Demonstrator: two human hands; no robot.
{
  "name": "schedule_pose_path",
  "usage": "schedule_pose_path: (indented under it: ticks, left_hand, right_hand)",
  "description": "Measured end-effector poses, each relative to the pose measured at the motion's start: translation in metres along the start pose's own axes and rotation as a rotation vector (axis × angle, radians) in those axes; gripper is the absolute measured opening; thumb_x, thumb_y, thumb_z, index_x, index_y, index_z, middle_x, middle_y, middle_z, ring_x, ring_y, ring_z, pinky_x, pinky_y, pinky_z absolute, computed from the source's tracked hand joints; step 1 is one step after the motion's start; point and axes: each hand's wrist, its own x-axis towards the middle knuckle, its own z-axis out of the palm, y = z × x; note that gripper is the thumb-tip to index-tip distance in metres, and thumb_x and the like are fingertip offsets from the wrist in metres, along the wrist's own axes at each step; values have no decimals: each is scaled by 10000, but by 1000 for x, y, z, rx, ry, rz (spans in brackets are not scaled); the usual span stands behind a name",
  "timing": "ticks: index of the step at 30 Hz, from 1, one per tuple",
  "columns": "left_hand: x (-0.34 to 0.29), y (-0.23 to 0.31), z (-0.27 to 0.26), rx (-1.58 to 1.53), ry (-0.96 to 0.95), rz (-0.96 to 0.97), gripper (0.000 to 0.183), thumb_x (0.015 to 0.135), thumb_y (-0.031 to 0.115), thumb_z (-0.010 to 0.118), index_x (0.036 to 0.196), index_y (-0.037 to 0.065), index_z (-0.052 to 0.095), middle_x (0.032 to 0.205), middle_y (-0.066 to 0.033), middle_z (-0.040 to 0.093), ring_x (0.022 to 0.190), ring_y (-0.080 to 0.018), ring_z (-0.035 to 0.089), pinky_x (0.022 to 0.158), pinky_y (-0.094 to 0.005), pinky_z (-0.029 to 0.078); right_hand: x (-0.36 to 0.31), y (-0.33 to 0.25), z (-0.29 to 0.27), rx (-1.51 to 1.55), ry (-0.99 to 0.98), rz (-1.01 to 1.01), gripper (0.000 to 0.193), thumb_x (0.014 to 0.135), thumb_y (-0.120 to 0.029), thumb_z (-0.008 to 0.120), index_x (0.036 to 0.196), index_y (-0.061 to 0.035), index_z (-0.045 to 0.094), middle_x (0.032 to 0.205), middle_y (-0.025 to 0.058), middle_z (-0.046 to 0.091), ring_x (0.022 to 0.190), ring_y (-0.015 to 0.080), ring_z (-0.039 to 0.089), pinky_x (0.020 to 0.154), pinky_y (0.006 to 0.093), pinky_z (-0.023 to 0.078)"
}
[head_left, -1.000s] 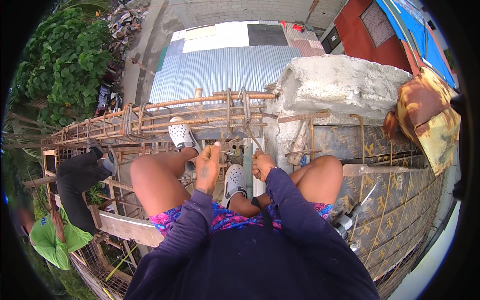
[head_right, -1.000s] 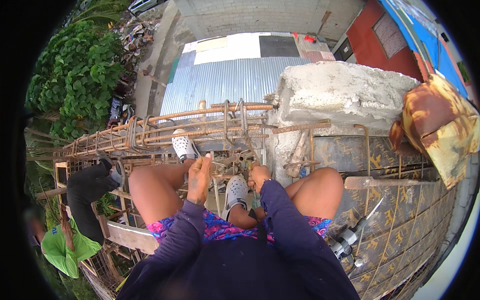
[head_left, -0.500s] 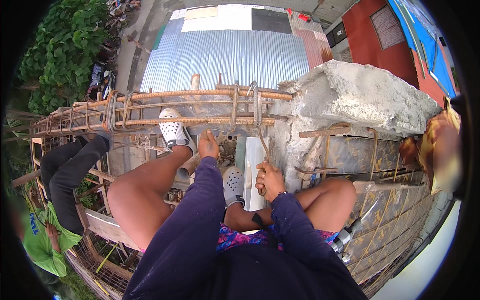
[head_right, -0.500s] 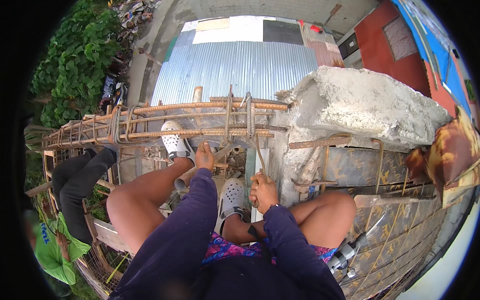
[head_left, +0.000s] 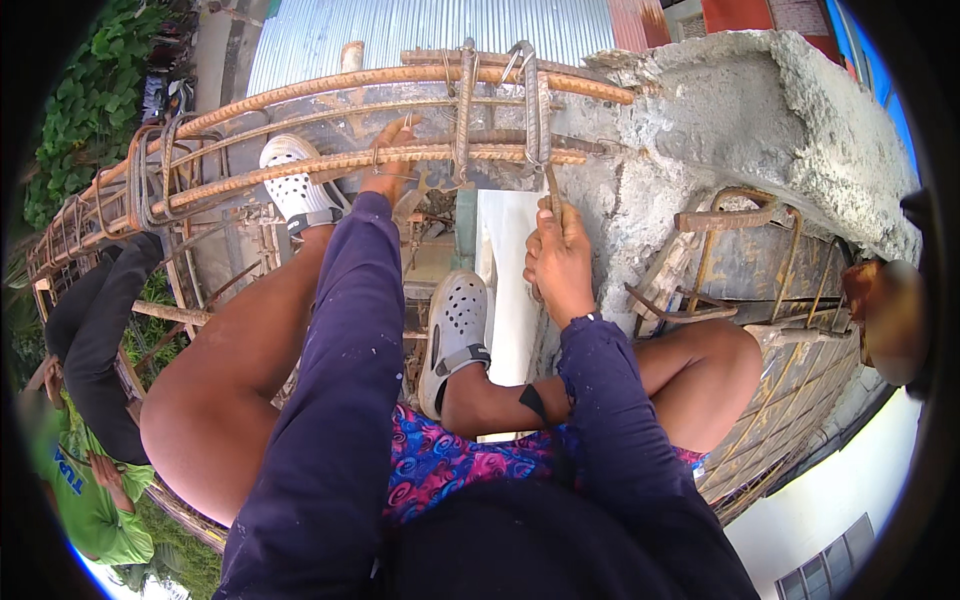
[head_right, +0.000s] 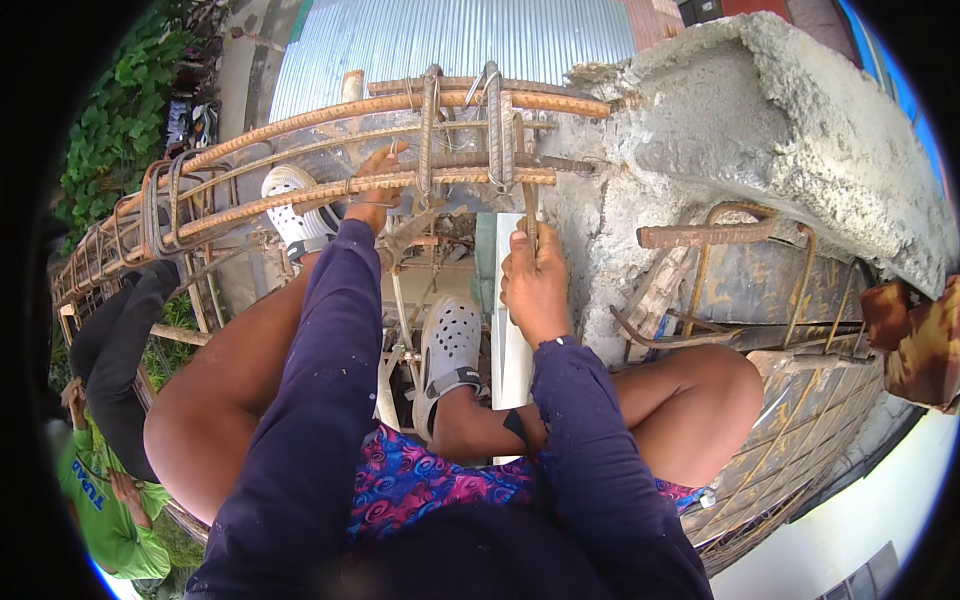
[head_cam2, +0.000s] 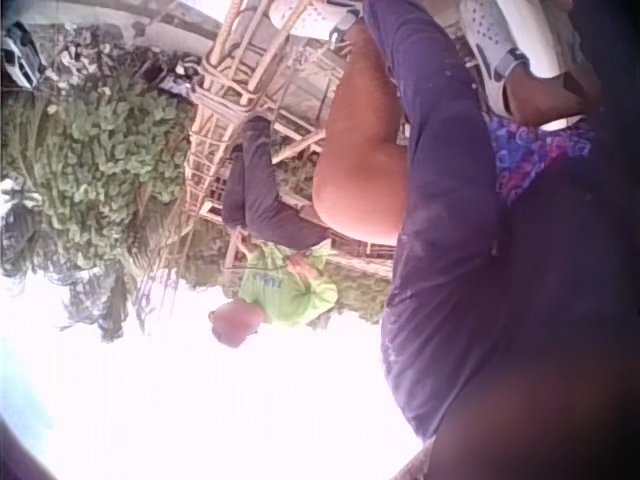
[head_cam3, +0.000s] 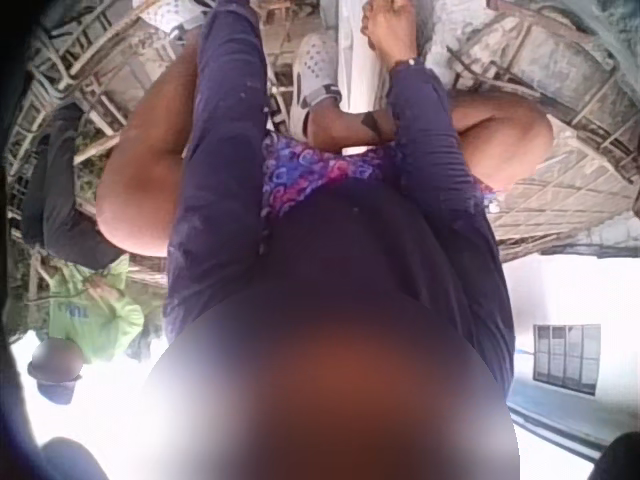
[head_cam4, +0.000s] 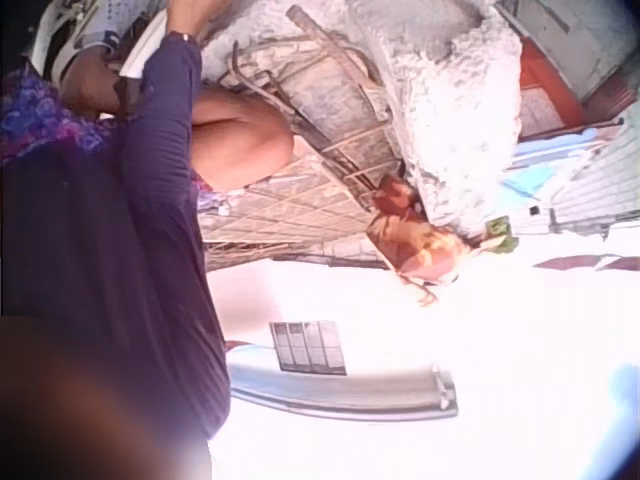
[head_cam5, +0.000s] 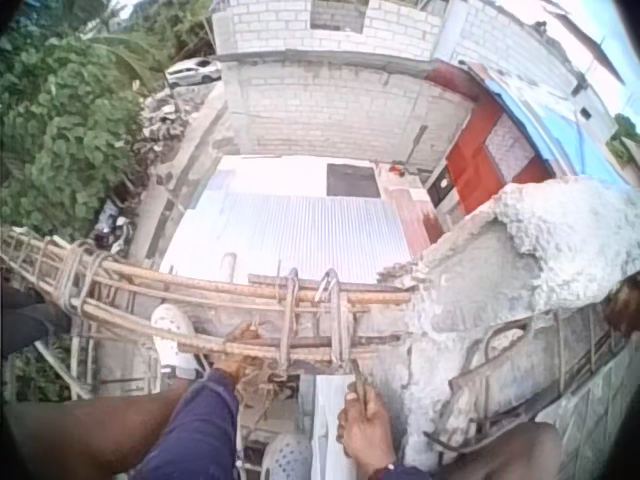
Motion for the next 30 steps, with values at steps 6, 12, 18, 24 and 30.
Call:
schedule_pose_path:
  ticks: [6, 12, 18, 24, 30]
  left_hand:
    - [-8, -12, -3, -116, 297, 67, 239, 971, 297, 581, 1164, 166, 634, 729, 63, 494, 599, -43, 398, 505, -208, 307]
    - [-35, 9, 3, -282, 497, -128, 240, 956, 217, 501, 1094, 128, 677, 747, -5, 519, 533, -96, 411, 457, -249, 312]
    - [-42, 6, 17, -340, 536, -166, 237, 956, 176, 447, 993, 90, 665, 718, -33, 548, 510, -117, 440, 426, -278, 311]
    - [-60, -15, 42, -123, 496, -56, 250, 968, 200, 466, 1063, 32, 625, 690, -44, 618, 490, -103, 443, 435, -277, 345]
    - [-77, -23, 45, -151, 513, -82, 284, 978, 166, 434, 1129, 9, 617, 687, -60, 637, 472, -84, 450, 417, -256, 334]
  right_hand:
    - [66, -3, 26, 275, 23, 103, 245, 1042, -304, 471, 1095, -68, 505, 665, -11, 454, 515, 74, 412, 450, 268, 406]
    - [33, -18, 17, 155, 53, 207, 223, 1039, -281, 453, 954, -78, 493, 642, -25, 415, 503, 90, 395, 434, 272, 364]
    - [39, 1, 12, 112, -19, 153, 219, 1034, -302, 476, 946, -102, 477, 646, -40, 403, 504, 67, 380, 443, 260, 369]
    - [35, 18, 11, 63, -98, -2, 227, 1026, -319, 514, 931, -115, 477, 631, -47, 387, 490, 66, 376, 435, 260, 354]
    - [47, 11, 11, 180, 22, 113, 208, 1031, -286, 484, 915, -115, 462, 625, -39, 391, 476, 83, 382, 414, 267, 356]
